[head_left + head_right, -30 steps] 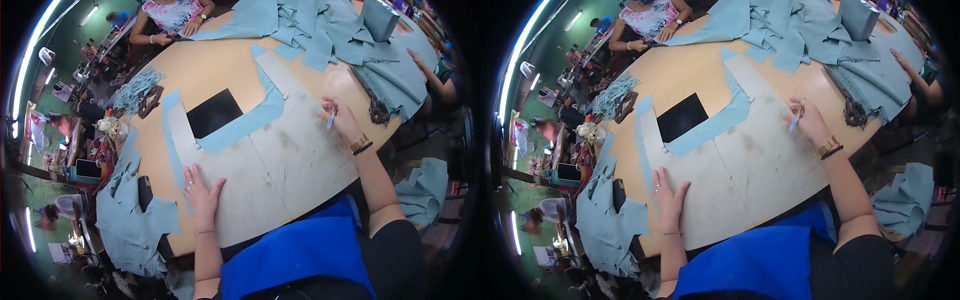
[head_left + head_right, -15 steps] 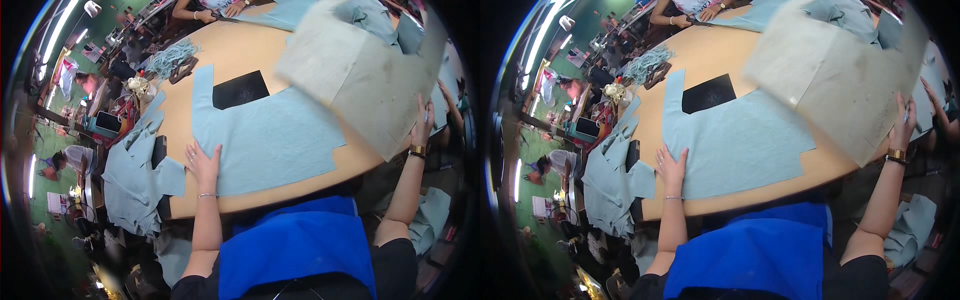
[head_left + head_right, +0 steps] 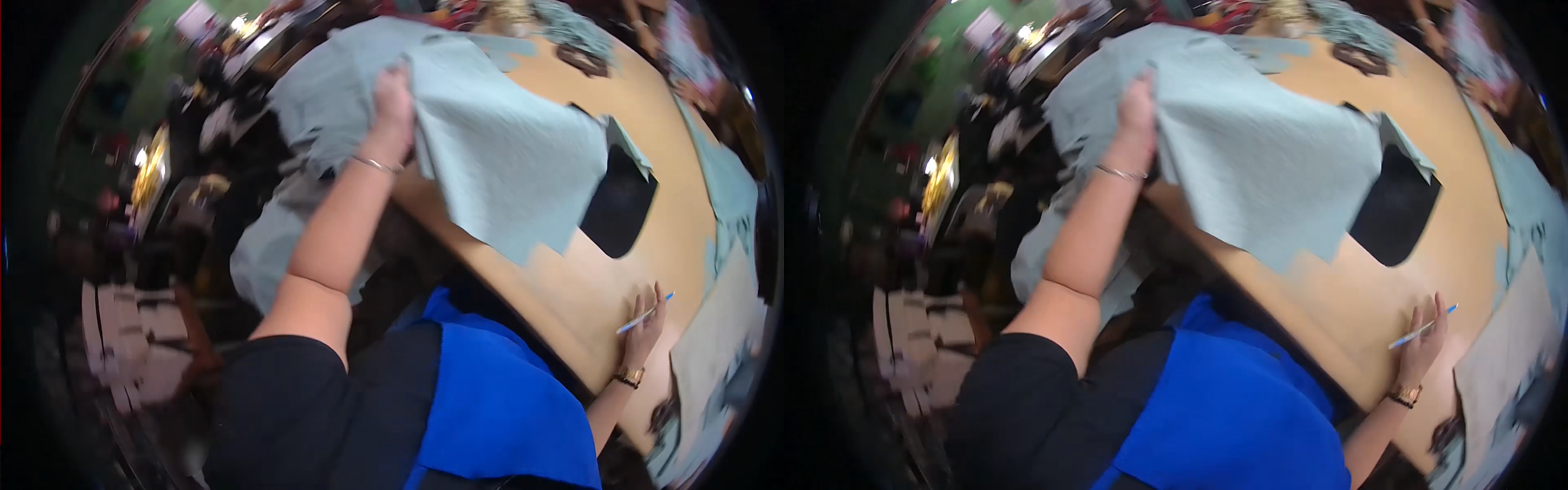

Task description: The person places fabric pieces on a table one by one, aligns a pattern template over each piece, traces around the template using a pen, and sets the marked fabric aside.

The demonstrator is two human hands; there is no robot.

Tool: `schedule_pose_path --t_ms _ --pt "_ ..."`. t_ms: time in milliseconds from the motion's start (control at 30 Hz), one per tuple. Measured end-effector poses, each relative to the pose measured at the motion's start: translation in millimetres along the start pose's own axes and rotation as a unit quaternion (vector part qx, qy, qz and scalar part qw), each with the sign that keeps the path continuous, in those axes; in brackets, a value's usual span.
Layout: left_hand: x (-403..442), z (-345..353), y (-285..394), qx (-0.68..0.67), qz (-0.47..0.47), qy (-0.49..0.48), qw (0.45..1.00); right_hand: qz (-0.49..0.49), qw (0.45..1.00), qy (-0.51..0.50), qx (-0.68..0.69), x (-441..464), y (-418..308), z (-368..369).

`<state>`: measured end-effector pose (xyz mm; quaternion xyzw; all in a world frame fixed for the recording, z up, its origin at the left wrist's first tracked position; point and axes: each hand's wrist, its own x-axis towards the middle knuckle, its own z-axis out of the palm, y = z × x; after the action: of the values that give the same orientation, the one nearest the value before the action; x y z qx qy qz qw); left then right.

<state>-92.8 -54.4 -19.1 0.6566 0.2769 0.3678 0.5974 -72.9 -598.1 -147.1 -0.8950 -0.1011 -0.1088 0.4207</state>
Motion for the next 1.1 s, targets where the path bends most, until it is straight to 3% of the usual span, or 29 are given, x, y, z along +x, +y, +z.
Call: schedule_pose_path --t_ms 33,67,100,167,200,267,333,467,533,600,633,667,767,833,900,967,1067,1100 --pt "52 -62 -28 -0.145 0.000 -0.061 0.988 -0.012 1.000 -0.026 -0.008 4 3 8" --pt "36 -98 11 -0.166 0.026 -0.014 0.986 -0.018 0.999 -0.035 -0.027 7 -2 10" --pt "53 -152 10 -0.144 -0.017 0.087 0.986 -0.018 0.998 -0.040 -0.046 7 -3 -2" --pt "29 -228 28 -0.122 0.008 0.268 0.955 -0.006 0.999 -0.037 -0.039 5 -5 5" --pt "28 -286 12 -0.145 0.049 0.236 0.960 -0.004 0.998 -0.040 -0.045 5 -7 4" --pt "-4 -360 -6 -0.062 0.080 0.341 0.935 0.000 0.997 -0.043 -0.057 5 -12 1" --pt "-41 -410 -38 -0.017 0.088 0.382 0.920 -0.001 0.999 -0.036 -0.040 3 -4 -1" --pt "-105 -498 -130 0.136 -0.018 0.510 0.849 0.005 0.998 -0.036 -0.053 3 -9 -2" --pt "-132 -509 -159 0.163 -0.100 0.557 0.808 -0.003 0.997 -0.034 -0.062 3 -10 -3" --pt "-147 -571 -225 0.217 -0.247 0.630 0.704 -0.016 0.996 -0.035 -0.076 3 -8 -4" --pt "-150 -534 -208 0.347 -0.308 0.633 0.620 -0.024 0.996 -0.032 -0.083 2 -5 -3" --pt "-149 -464 -169 0.468 -0.355 0.618 0.522 -0.030 0.995 -0.025 -0.091 2 -4 -3" --pt "-121 -402 -158 0.582 -0.137 0.497 0.629 -0.027 0.994 -0.022 -0.105 2 -8 -4" --pt "-69 -376 -156 0.565 0.123 0.309 0.755 -0.030 0.995 -0.016 -0.089 4 -15 -3" --pt "-37 -277 -101 0.470 0.247 0.110 0.840 -0.044 0.995 -0.007 -0.089 4 -14 -3" --pt "-18 -207 -66 0.517 0.339 -0.029 0.786 -0.047 0.995 -0.001 -0.084 4 -15 -2" --pt "11 -156 -53 0.608 0.338 -0.176 0.696 -0.043 0.996 0.006 -0.083 3 -15 -4" --pt "24 -153 -55 0.583 0.352 -0.198 0.705 -0.052 0.994 0.003 -0.091 3 -10 -4"
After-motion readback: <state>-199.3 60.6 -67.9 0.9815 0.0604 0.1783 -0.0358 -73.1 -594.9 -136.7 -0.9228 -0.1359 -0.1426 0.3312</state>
